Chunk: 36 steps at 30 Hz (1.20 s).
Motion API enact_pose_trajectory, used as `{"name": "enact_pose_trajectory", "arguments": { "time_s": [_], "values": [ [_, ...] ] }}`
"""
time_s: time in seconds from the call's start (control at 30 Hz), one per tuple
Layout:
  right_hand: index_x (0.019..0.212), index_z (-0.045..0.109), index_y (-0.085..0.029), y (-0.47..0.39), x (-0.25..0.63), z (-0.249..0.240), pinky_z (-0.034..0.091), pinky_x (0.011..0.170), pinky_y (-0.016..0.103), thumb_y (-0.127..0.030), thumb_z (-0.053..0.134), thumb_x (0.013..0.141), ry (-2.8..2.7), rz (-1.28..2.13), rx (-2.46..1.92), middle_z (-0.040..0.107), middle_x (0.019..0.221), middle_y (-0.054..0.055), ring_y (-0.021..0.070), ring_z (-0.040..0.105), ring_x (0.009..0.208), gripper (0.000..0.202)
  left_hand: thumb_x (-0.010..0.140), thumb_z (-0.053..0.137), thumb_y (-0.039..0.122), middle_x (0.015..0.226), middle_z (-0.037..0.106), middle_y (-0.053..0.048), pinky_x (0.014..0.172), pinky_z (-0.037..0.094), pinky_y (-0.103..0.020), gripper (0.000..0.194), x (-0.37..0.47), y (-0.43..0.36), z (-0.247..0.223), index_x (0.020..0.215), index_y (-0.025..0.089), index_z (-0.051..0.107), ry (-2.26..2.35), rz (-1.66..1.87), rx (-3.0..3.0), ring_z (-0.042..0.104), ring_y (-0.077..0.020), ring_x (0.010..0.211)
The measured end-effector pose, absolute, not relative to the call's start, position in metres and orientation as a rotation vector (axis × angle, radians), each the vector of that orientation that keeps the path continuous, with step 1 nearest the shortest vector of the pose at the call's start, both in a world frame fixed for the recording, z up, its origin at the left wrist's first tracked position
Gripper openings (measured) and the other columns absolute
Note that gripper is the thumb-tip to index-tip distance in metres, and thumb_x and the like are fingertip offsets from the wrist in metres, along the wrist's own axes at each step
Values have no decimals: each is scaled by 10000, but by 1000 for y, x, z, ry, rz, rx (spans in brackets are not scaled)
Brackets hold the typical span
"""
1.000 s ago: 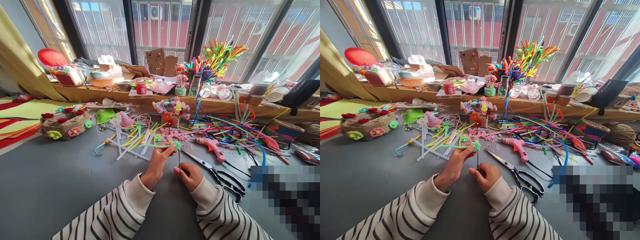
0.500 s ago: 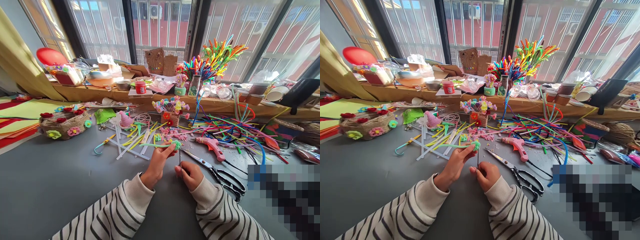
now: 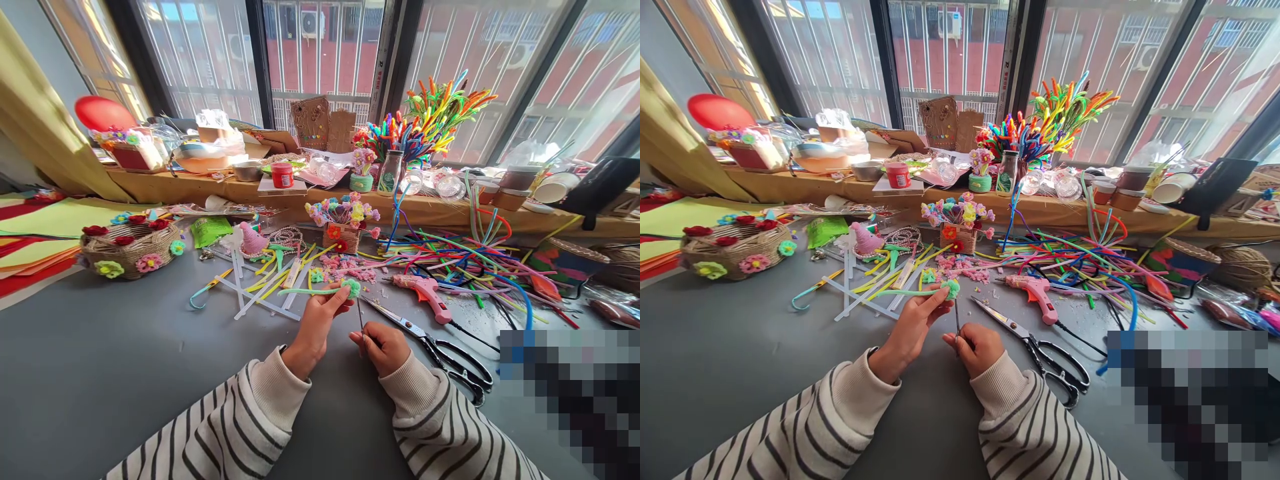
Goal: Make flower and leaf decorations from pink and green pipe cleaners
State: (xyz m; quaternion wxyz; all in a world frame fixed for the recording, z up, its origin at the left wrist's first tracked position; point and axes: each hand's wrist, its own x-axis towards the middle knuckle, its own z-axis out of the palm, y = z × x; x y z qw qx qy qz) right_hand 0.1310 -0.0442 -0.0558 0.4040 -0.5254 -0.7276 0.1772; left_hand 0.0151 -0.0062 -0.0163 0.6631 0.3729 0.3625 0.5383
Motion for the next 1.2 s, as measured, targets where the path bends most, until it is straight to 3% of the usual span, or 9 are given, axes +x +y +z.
{"name": "enact_pose_trajectory", "arguments": {
  "time_s": [0.4, 1.2],
  "values": [
    [487, 431, -172, -48, 128, -46, 289, 429, 214, -444, 334, 723, -1838, 595, -1378, 417, 436, -19, 98, 384, 428, 373, 584, 599, 232, 679, 574, 3, 650, 399, -236, 182, 13, -9, -16, 740, 156, 543, 743, 1182, 870, 510, -92, 625],
    [420, 384, -182, -44, 133, -53, 305, 464, 198, -412, 366, 735, -1810, 413, -1337, 421, 424, -21, 85, 381, 420, 391, 614, 584, 194, 686, 583, 14, 674, 410, -237, 202, 10, -5, -15, 793, 166, 496, 673, 1176, 841, 540, -86, 643]
  ]
}}
